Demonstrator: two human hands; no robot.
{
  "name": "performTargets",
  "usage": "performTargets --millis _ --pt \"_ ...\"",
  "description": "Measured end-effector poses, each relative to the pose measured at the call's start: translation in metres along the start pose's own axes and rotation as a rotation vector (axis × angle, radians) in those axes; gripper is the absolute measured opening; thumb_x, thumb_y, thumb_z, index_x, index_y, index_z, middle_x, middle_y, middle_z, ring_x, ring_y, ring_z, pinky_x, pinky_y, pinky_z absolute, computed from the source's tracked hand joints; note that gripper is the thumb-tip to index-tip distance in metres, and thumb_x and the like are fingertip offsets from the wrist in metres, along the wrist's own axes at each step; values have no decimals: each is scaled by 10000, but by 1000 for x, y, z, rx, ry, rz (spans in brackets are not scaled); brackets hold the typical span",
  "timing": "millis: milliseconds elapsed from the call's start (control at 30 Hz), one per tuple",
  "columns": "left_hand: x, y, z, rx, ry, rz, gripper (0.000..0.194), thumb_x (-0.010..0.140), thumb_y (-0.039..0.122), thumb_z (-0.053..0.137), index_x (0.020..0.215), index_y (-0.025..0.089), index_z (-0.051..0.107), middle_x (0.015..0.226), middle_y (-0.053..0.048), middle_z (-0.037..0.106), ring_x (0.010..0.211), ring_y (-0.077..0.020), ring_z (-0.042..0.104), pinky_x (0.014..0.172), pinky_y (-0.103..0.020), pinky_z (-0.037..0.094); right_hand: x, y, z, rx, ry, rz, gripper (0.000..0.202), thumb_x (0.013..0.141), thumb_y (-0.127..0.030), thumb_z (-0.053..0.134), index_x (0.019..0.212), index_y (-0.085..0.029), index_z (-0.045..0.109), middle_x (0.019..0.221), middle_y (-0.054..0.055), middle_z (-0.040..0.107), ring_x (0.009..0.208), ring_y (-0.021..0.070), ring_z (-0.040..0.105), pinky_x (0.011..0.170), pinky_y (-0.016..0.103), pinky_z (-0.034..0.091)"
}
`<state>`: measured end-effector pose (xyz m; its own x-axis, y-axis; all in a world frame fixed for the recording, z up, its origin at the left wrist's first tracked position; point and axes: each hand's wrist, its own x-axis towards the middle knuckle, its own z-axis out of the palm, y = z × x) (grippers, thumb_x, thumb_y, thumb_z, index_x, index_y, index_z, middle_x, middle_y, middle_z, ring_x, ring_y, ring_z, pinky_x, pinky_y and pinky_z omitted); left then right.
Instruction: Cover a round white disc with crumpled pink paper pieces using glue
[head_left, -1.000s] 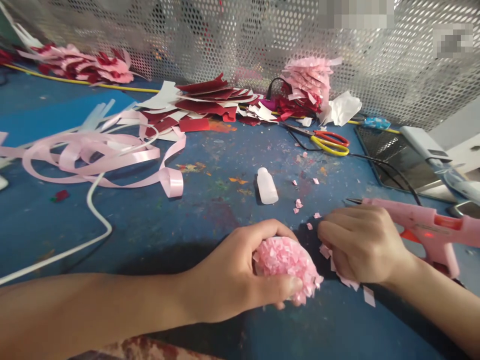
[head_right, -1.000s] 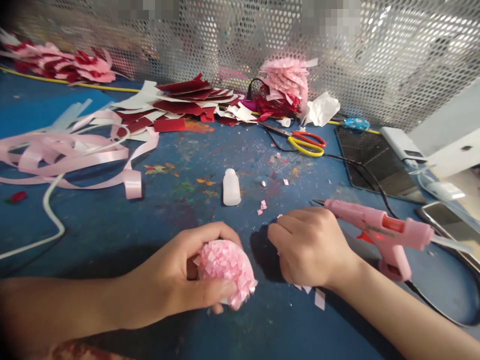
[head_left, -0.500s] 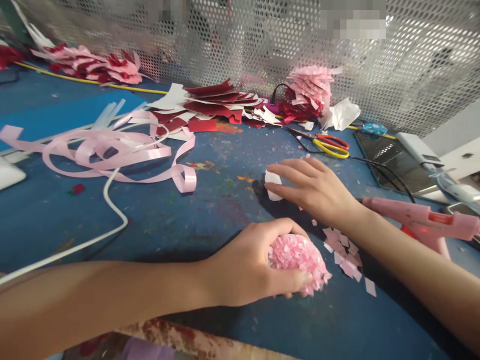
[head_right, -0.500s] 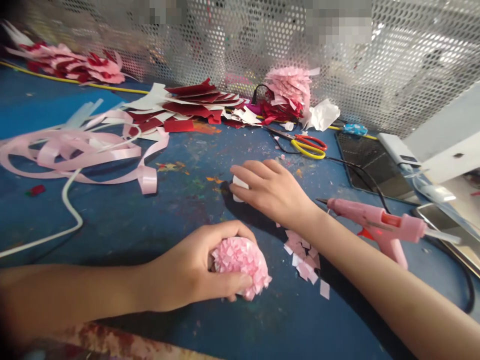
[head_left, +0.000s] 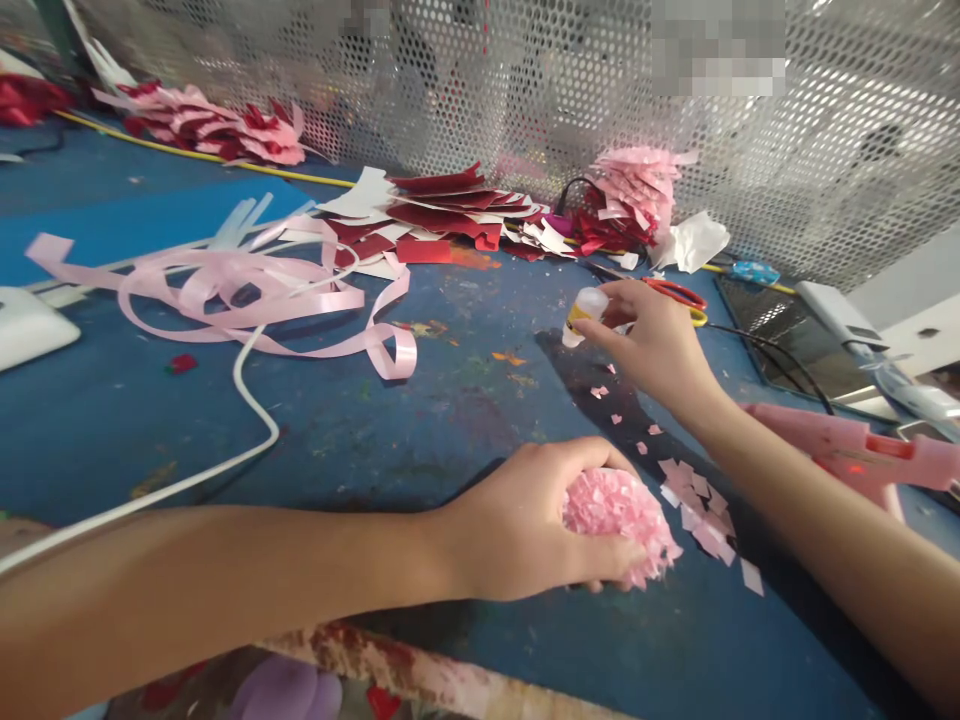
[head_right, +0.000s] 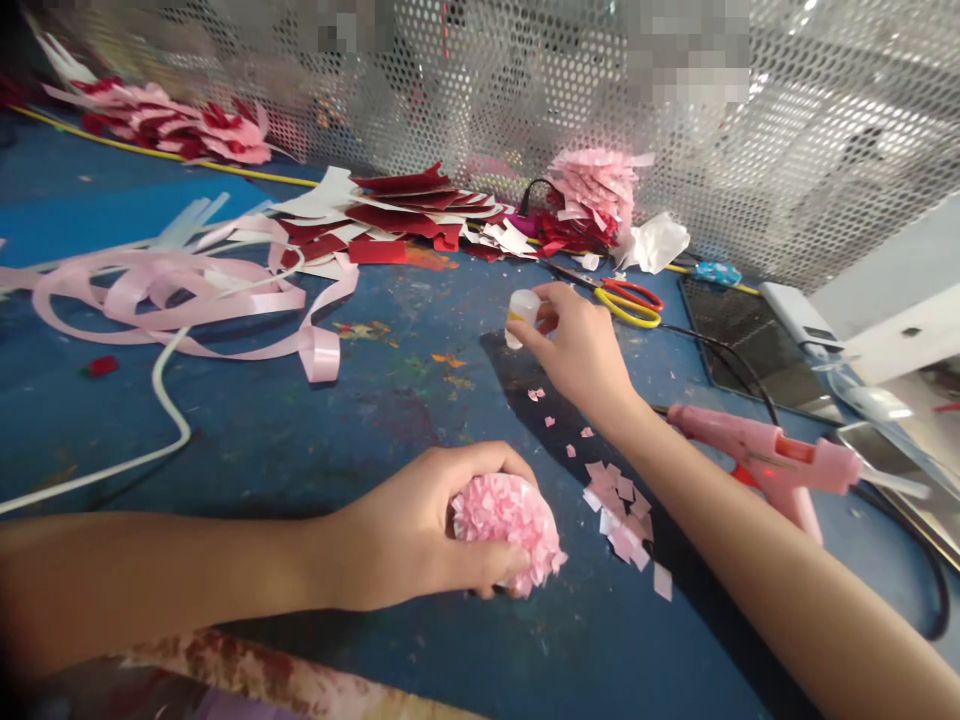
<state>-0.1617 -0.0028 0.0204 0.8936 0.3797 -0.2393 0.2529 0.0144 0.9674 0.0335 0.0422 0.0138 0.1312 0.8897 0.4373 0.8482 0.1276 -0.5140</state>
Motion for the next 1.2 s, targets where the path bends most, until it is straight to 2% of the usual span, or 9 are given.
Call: performTargets --millis 100,333,533,733,867,933,1033,1100,1200 --pt "1 0 0 -21 -7 -25 229 769 271 593 970 183 527 841 -69 705 667 -176 654 569 -246 497 3 1 4 43 27 1 262 754 -320 642 958 -159 606 812 57 689 684 175 623 634 295 440" --pt "2 -1 3 -82 -15 -37 234 761 269 603 958 177 517 841 -72 696 669 -173 651 586 -258 513 6 0 13 7 -42 -66 254 772 -320 617 980 -174 607 833 57 685 733 191 632 664 301 443" --pt "3 -2 2 -86 6 -39 233 763 258 604 966 180 518 820 -70 694 669 -191 660 584 -288 530 1 3 13 5 -16 -39 473 749 -361 644 1149 -145 513 881 77 688 772 206 634 685 327 466" --pt "7 -6 4 -342 97 -1 290 746 232 654 976 182 485 807 -46 672 750 -189 672 609 -273 550 -1 7 6 96 43 -22 514 739 -357 654 1182 -171 470 1007 92 666 826 206 634 686 342 479" --pt "11 -6 1 -440 219 39 304 736 214 679 974 187 490 793 -26 668 711 -161 671 574 -223 538 -28 -7 -14 219 140 8 325 779 -331 622 1074 -224 537 930 54 653 739 162 612 610 293 479" --pt "12 -5 -2 -456 244 57 272 742 206 674 953 181 506 790 -28 671 705 -160 673 568 -214 536 -49 -14 -27 311 92 91 193 801 -330 606 968 -236 582 804 26 649 635 134 588 549 264 472" --pt "13 -3 -5 -450 249 50 256 743 212 673 944 177 519 794 -30 674 701 -167 676 563 -219 542 -79 -19 -43 440 -79 244 120 817 -319 590 880 -221 618 655 0 632 521 104 552 456 219 446" --pt "14 -2 -6 -435 250 35 249 742 212 673 939 179 525 798 -27 674 705 -170 677 565 -222 547 -92 -19 -48 499 -150 295 118 804 -313 612 873 -219 635 652 -2 645 513 97 566 443 200 450" --pt "14 0 -7 -406 259 13 259 733 200 680 942 183 529 804 -18 669 723 -173 676 574 -222 553 -100 -18 -51 529 -196 289 121 770 -292 656 869 -222 654 671 -6 659 528 96 588 461 192 471"
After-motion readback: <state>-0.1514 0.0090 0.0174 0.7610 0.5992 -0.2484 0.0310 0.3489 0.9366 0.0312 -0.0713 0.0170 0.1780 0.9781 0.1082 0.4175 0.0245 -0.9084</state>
